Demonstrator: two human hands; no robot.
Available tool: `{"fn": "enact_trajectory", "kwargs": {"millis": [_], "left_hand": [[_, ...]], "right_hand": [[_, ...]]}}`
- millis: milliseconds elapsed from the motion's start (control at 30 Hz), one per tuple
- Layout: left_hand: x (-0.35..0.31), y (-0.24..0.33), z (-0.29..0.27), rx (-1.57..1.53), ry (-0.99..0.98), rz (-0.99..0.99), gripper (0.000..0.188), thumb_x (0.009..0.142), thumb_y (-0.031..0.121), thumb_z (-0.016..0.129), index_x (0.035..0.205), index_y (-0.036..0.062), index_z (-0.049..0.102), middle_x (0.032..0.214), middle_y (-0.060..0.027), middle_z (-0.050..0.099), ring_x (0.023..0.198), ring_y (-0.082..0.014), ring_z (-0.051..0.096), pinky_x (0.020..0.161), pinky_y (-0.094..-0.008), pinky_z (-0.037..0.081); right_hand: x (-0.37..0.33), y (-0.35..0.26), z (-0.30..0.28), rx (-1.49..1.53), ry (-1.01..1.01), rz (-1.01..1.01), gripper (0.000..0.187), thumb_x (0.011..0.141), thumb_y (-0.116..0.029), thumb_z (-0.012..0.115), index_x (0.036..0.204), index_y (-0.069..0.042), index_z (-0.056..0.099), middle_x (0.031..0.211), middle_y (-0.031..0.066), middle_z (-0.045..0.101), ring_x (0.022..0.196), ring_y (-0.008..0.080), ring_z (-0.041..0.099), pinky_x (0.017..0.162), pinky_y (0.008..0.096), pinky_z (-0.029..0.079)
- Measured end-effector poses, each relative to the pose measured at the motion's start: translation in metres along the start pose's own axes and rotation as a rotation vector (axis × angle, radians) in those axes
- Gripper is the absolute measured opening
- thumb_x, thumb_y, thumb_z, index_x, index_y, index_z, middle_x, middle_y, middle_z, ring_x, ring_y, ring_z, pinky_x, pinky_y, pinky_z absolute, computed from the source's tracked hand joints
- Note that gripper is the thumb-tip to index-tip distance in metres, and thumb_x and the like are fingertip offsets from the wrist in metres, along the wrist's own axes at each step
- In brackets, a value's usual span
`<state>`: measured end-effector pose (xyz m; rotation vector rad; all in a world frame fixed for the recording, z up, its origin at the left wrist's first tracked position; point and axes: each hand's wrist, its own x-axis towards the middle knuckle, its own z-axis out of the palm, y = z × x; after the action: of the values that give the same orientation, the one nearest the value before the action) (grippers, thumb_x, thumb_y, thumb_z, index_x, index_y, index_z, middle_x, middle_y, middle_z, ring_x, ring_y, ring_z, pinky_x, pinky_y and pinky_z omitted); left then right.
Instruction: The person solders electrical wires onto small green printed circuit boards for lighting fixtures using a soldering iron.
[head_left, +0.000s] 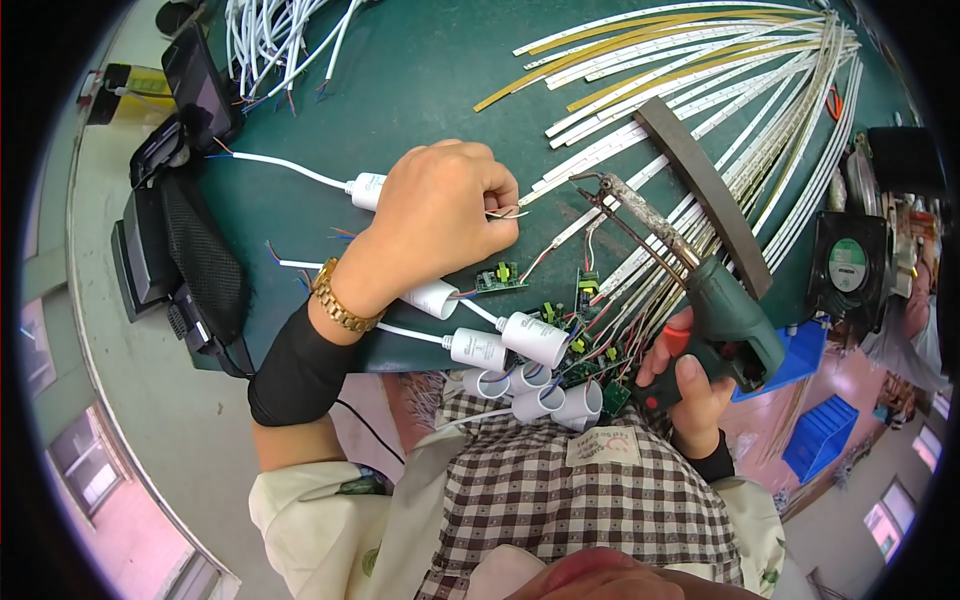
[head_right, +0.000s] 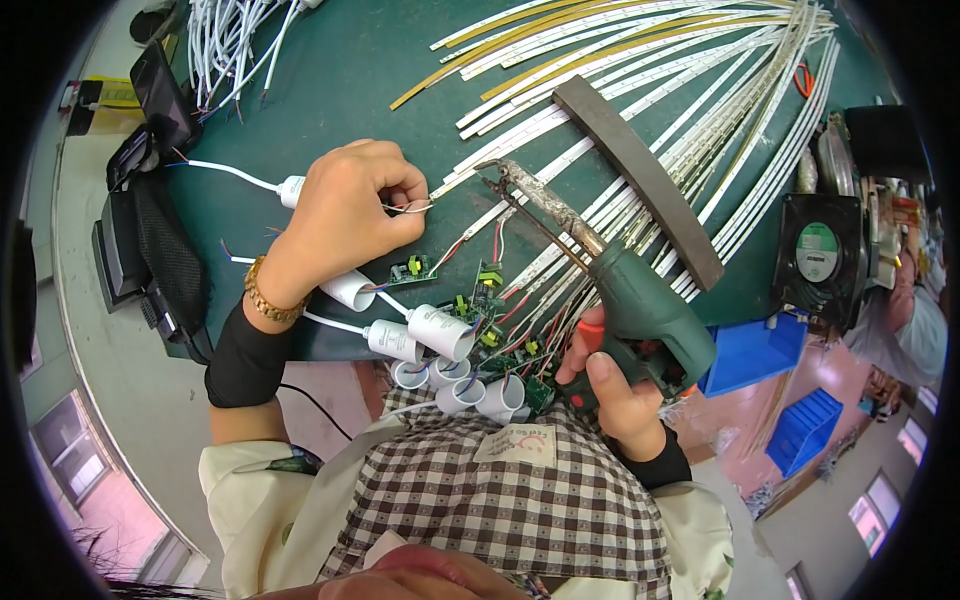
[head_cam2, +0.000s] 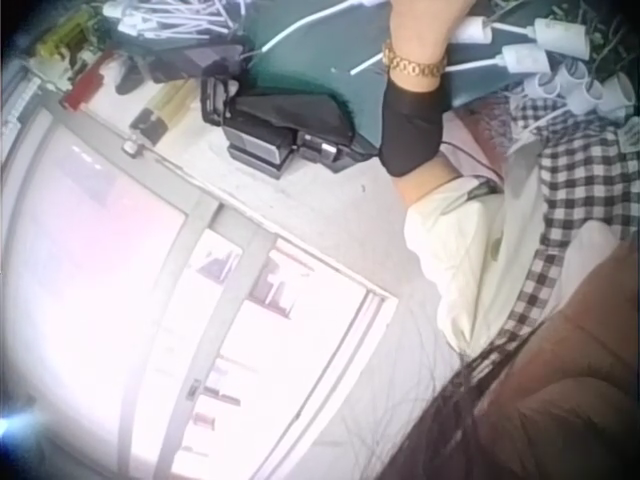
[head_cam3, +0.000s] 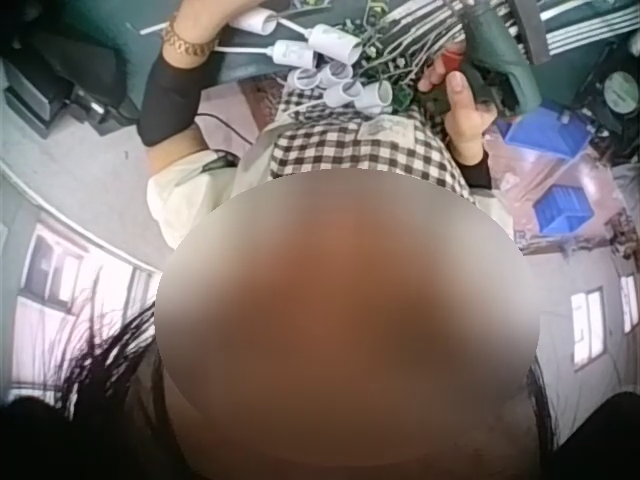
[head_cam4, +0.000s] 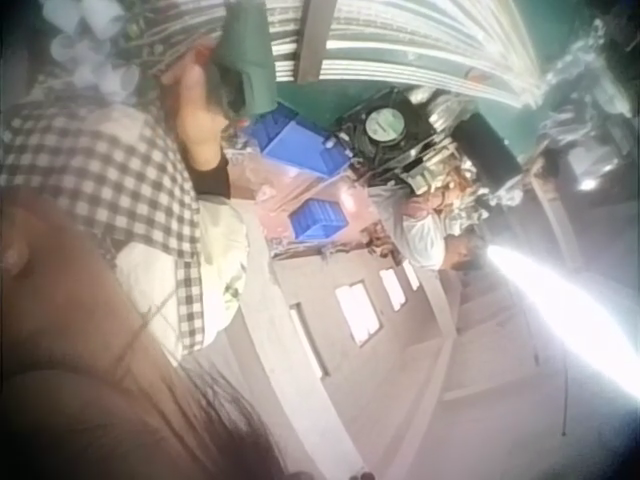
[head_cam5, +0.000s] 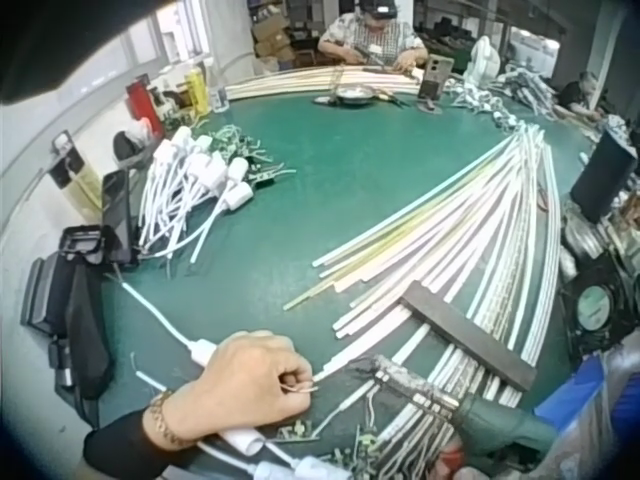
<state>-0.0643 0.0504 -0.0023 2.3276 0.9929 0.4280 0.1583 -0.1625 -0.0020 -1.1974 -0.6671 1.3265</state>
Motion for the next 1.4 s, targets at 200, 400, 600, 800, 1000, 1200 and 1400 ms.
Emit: {"fn": "enact_trajectory", "kwargs": {"millis": [200,400,600,800,1000,1200,1400], "left_hand": [[0.0,-0.001,0.002,-0.005,0.006,0.01,0.004,0.063,0.012,0.068,0.064,0.0082,0.067,0.066,-0.0047,0.061,0.07,-0.025,0.061,0.063,-0.0383,0.047],[0.0,-0.001,0.0,-0.007,-0.002,0.004,0.004,0.063,0.012,0.068,0.064,0.0084,0.067,0.066,-0.0046,0.061,0.069,-0.0247,0.061,0.062,-0.0379,0.047],[0.0,0.0,0.0,-0.01,-0.011,-0.001,0.004,0.063,0.012,0.068,0.063,0.0084,0.066,0.065,-0.004,0.06,0.068,-0.0243,0.06,0.061,-0.0373,0.046],[0.0,0.0,-0.001,-0.005,-0.006,0.001,0.004,0.063,0.012,0.068,0.063,0.0084,0.066,0.065,-0.0038,0.06,0.068,-0.0245,0.06,0.061,-0.0373,0.046],[0.0,-0.003,0.001,-0.008,0.005,0.032,0.004,0.064,0.009,0.068,0.065,0.0078,0.064,0.065,-0.0033,0.059,0.066,-0.0221,0.058,0.061,-0.0353,0.046],[-0.001,-0.002,0.0,0.012,-0.011,0.016,0.006,0.066,0.013,0.069,0.066,0.0088,0.064,0.067,-0.0034,0.061,0.07,-0.0248,0.06,0.063,-0.0375,0.046],[0.0,-0.004,-0.009,-0.035,-0.079,0.075,0.01,0.069,0.013,0.069,0.073,0.0069,0.063,0.072,-0.0055,0.061,0.073,-0.0253,0.059,0.066,-0.0374,0.047]], "right_hand": [[0.002,0.001,0.002,0.015,0.021,-0.021,0.043,0.088,-0.022,0.067,0.119,0.003,0.051,0.083,0.0089,0.057,0.066,0.0175,0.059,0.059,0.0305,0.053],[0.006,0.004,0.0,0.05,0.033,-0.029,0.047,0.086,-0.026,0.069,0.117,0.004,0.051,0.08,0.0088,0.056,0.065,0.0169,0.058,0.055,0.0295,0.053],[0.006,0.006,0.0,0.098,0.054,-0.03,0.053,0.084,-0.028,0.071,0.117,0.006,0.048,0.078,0.0105,0.054,0.062,0.017,0.057,0.051,0.0295,0.052],[0.007,0.008,-0.001,0.099,0.052,-0.034,0.056,0.084,-0.029,0.072,0.118,0.006,0.045,0.076,0.0116,0.053,0.058,0.0179,0.056,0.048,0.0298,0.052],[0.008,0.008,0.001,0.102,0.074,-0.054,0.057,0.083,-0.03,0.072,0.118,0.006,0.044,0.074,0.0115,0.052,0.056,0.0184,0.056,0.047,0.0294,0.052],[0.007,0.01,0.001,0.106,0.076,-0.066,0.057,0.083,-0.03,0.072,0.118,0.006,0.044,0.073,0.0115,0.052,0.054,0.0186,0.055,0.047,0.029,0.051],[0.008,0.011,0.001,0.109,0.079,-0.076,0.056,0.083,-0.03,0.071,0.117,0.006,0.044,0.072,0.0115,0.052,0.053,0.0185,0.054,0.047,0.029,0.051]]}}
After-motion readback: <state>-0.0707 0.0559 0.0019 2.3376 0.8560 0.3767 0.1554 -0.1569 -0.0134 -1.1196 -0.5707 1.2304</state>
